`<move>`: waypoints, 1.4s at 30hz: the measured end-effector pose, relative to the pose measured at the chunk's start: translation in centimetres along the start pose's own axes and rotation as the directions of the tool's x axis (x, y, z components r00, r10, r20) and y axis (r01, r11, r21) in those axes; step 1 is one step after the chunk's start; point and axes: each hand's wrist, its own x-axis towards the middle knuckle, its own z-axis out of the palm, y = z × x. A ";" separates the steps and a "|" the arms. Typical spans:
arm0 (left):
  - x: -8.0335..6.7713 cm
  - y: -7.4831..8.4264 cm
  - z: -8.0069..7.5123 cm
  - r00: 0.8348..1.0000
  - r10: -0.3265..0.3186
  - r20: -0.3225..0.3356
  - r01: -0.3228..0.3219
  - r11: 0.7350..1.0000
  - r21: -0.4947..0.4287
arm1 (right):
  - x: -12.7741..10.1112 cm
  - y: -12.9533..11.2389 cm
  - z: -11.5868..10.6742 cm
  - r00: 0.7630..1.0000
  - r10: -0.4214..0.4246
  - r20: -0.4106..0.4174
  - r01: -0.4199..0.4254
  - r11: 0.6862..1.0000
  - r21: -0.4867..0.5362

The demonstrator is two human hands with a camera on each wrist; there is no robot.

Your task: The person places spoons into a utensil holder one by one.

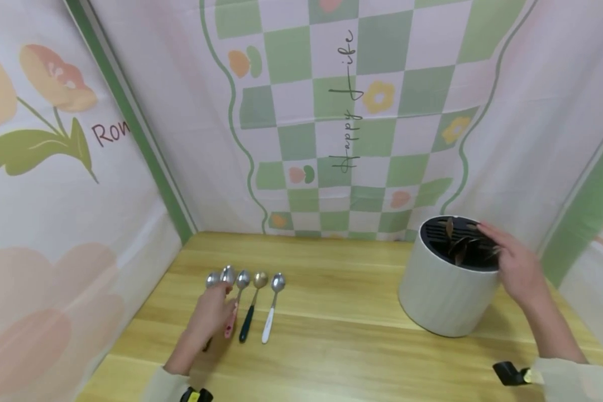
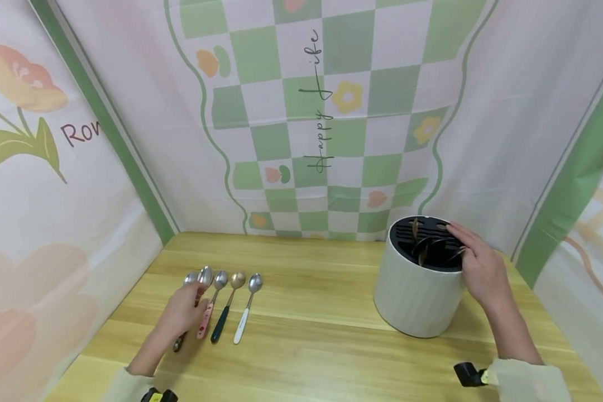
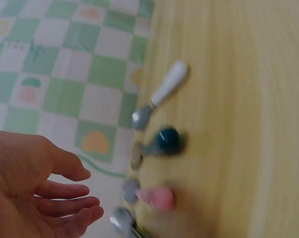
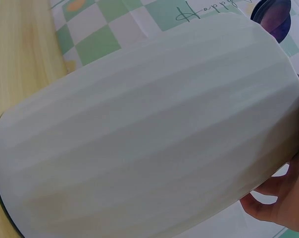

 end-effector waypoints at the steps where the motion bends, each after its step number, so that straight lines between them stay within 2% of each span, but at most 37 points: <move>1: 0.1 -0.4 0.1 1.000 0.002 0.000 -0.002 1.000 0.011 | 0.0 0.0 0.0 1.000 -0.001 -0.005 0.001 1.000 -0.001; 7: 0.0 -2.0 0.2 0.997 0.071 -0.018 -0.067 0.985 0.158 | -0.2 -0.1 -0.4 1.000 0.000 -0.002 0.000 1.000 0.007; 9: 0.0 -2.4 0.3 0.997 0.072 -0.007 -0.069 0.978 0.197 | -0.2 -0.2 -0.4 1.000 -0.001 0.000 0.001 1.000 0.009; 17: 0.8 -3.4 0.8 0.998 -0.010 0.063 -0.005 0.973 0.233 | -0.1 -0.1 -0.3 1.000 0.015 0.014 -0.016 1.000 0.018; 24: 1.2 -3.5 0.9 0.995 -0.058 0.083 0.037 0.969 0.243 | -0.1 -0.2 -0.3 1.000 0.020 0.024 -0.021 1.000 0.016; 30: 1.5 -3.5 0.7 0.994 -0.047 0.098 0.025 0.975 0.219 | -0.1 -0.3 -0.4 1.000 0.016 0.025 -0.017 1.000 0.017; 37: 1.5 -2.8 0.2 0.985 -0.128 0.115 0.116 0.987 0.111 | -0.1 -0.3 -0.3 1.000 0.006 0.018 -0.006 1.000 0.015; 42: 1.4 -1.7 -0.4 0.984 -0.141 0.110 0.141 0.990 0.003 | 0.0 -0.2 -0.4 1.000 0.007 0.028 -0.008 1.000 0.023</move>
